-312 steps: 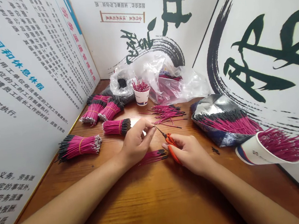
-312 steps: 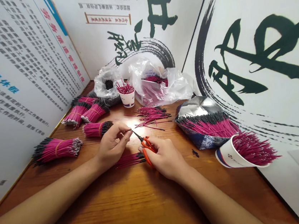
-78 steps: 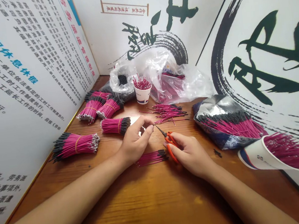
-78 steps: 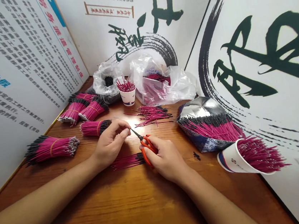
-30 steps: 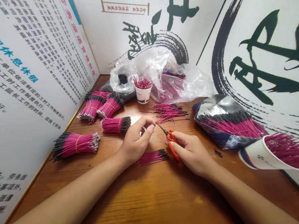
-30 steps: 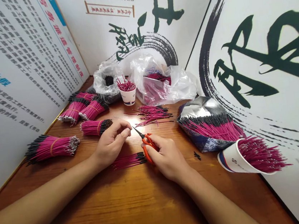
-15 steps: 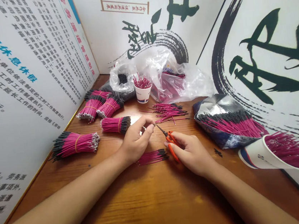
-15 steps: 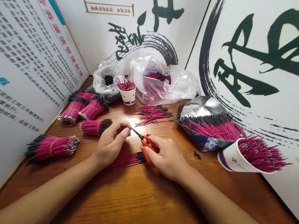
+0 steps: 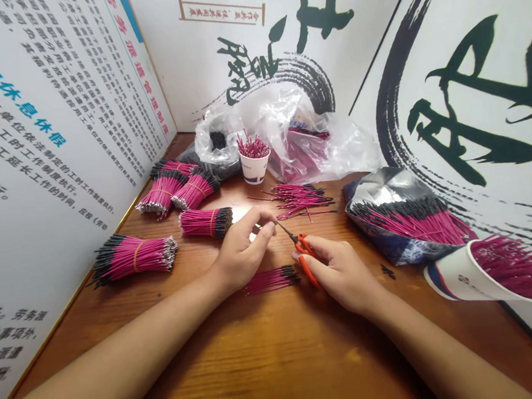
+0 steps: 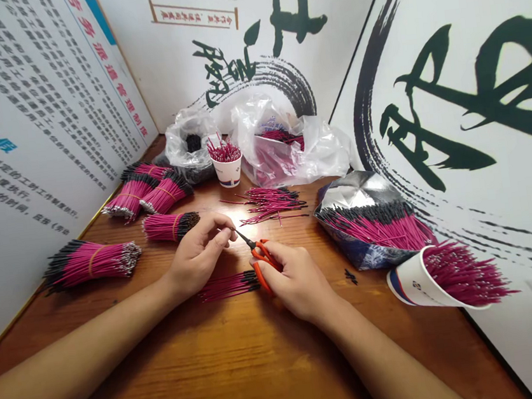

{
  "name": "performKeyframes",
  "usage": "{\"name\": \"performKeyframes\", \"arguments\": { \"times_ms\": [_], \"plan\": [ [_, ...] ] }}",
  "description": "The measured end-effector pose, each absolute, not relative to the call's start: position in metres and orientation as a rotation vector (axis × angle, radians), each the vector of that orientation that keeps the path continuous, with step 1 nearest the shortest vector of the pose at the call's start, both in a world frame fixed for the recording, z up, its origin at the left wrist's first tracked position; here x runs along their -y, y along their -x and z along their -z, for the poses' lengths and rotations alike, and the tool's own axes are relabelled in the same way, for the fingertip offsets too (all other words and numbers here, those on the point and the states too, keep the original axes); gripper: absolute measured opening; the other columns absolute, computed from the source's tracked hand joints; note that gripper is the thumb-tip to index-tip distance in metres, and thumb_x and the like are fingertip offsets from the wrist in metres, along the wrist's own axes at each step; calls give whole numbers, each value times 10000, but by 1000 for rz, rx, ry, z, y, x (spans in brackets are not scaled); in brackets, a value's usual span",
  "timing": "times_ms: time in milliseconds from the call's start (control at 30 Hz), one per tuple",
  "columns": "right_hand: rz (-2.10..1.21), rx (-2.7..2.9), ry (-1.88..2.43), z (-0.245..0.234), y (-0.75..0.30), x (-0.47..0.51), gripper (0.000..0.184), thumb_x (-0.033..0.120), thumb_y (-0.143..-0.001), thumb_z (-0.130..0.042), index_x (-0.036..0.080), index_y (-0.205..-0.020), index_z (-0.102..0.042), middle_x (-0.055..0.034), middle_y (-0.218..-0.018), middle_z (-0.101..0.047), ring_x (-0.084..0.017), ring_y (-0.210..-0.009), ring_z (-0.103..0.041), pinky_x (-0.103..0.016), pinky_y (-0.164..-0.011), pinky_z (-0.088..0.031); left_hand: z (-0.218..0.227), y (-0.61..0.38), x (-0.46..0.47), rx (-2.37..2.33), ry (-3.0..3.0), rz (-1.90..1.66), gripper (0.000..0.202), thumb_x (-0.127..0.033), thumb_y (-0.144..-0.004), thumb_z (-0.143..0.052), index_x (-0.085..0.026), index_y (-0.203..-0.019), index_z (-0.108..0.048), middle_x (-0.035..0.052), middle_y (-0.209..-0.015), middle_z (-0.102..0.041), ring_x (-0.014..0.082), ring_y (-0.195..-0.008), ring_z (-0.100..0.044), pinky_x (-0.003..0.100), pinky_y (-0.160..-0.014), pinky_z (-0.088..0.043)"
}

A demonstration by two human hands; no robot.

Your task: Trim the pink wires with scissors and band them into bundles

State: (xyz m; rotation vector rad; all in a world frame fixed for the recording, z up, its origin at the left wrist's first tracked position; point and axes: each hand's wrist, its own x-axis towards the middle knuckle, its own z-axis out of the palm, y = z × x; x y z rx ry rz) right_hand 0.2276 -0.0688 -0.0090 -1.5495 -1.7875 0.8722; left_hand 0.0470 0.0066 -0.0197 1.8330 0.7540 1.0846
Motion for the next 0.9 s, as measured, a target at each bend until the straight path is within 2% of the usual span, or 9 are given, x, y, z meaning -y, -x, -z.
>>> {"name": "performKeyframes", "arguments": {
  "times_ms": [133,567,900],
  "plan": [
    [-869,1745,1521,11,-227,69,268,327,-929,-500,196,-697,-469,40,-611,-455,-113,-580,-403,-237,-549,-297,21,-47,-8,-751,-1839,-1087,121,-248,-933,-452,-175,-881,-534,-2,-786,-536,123,-726,-497,257,-686,-408],
    [-851,1707,1495,14,-227,69,237,324,-933,-499,198,-733,-487,37,-632,-455,-118,-594,-409,-234,-556,-315,23,-49,-7,-679,-1768,-1090,125,-250,-922,-493,-193,-1006,-566,-12,-767,-505,119,-692,-469,258,-669,-392],
    [-838,1785,1546,9,-226,70,257,310,-923,-506,192,-697,-479,42,-597,-463,-109,-569,-405,-230,-537,-298,21,-48,-7,-714,-1769,-1101,78,-246,-921,-474,-179,-891,-499,-8,-774,-488,120,-700,-457,264,-664,-390]
  ]
}}
